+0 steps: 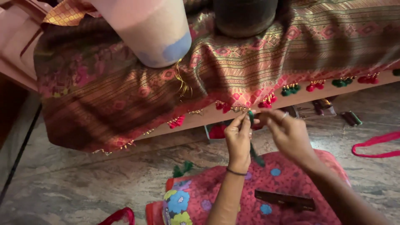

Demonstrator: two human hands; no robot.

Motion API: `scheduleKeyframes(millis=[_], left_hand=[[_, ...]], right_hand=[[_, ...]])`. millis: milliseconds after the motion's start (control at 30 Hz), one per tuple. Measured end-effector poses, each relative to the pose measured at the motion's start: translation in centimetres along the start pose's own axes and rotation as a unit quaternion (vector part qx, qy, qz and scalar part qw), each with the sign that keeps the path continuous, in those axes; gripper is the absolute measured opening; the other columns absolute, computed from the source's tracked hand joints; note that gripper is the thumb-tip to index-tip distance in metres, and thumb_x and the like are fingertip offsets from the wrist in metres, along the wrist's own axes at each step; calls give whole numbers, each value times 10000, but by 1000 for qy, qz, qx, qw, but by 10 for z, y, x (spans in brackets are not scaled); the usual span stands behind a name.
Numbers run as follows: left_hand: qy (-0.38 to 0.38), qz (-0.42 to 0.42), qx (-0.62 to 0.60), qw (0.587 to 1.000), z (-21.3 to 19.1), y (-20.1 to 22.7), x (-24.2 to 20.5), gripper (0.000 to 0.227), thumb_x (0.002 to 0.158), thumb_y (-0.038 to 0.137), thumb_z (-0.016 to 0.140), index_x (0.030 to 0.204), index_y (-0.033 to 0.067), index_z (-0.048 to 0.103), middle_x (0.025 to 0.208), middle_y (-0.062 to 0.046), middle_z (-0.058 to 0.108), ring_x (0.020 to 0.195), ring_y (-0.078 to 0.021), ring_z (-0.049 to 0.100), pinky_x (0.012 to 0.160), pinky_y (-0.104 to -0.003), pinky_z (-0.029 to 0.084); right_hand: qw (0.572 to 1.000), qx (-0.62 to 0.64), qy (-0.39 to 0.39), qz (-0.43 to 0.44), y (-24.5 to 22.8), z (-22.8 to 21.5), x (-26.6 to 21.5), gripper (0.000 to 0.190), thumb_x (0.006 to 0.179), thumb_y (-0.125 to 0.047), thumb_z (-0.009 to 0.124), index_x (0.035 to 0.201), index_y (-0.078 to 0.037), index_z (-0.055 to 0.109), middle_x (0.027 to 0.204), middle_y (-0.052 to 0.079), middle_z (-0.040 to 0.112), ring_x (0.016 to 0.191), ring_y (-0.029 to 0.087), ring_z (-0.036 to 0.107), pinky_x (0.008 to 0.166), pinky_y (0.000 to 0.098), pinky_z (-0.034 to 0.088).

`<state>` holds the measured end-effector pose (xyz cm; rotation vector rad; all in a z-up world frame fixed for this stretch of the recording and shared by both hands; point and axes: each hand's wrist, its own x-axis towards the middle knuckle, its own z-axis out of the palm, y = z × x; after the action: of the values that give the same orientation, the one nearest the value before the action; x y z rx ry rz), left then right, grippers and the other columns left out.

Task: The recorder is making decorative tassels for a garment, including cutting thread, binding, and attaching them.

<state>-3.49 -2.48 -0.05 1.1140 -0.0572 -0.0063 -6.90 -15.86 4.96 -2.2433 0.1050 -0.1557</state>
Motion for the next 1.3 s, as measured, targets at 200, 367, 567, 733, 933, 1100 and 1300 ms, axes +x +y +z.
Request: scheduleKeyframes(millis=[200,367,567,733,933,1100,1300], left_hand=[[29,2,-22,999,3,13,-8,235,1047,152,607,1144,-10,748,907,1,744,725,-3,573,627,-186,423],[129,298,474,818,14,66,-40,229,895,154,696,1079,20,724,1058,-110,722,1046,-262,617,933,-391,453],[74,263,511,815,26,82,-23,147,916,200,743,982,83,803,1045,-72,771,1086,-261,648,1111,-569,233],[-111,8,93,989,-1,37,22,243,1013,151,653,1101,-56,747,1107,-100,771,1023,-131,690,937,-302,544],[-169,-26,18,985,-14,22,34,213,1013,104,641,1104,-66,733,1113,-87,754,1023,-121,688,957,-274,541],[-139,-14,34,990,-18,18,31,215,1033,120,647,1100,-57,750,1075,-92,762,977,-111,697,902,-271,561],[-40,62,269,960,-16,24,19,218,1002,168,680,1122,16,782,985,-69,787,841,-132,722,752,-290,586]], right_hand=[[889,413,-184,76,3,7,45,258,1070,-171,607,1083,62,717,968,67,693,851,138,636,784,308,534],[921,382,-53,63,1,19,29,249,1038,-165,585,1074,25,741,947,83,742,844,137,666,794,295,557],[907,420,-37,10,15,38,16,278,1038,-142,562,1188,50,697,1065,63,754,981,120,671,888,287,537],[910,412,-39,25,11,30,16,317,1032,-147,552,1258,34,680,1148,49,737,1067,95,642,966,264,485],[914,402,-54,27,25,38,20,333,1036,-153,555,1269,46,684,1173,30,721,1093,91,621,970,256,472],[936,345,-52,48,5,31,10,321,988,-100,606,1267,34,693,1119,68,739,1021,107,642,910,279,506],[951,211,191,-121,-82,21,12,241,973,-60,624,1201,12,654,1083,111,707,895,146,730,768,300,625]])
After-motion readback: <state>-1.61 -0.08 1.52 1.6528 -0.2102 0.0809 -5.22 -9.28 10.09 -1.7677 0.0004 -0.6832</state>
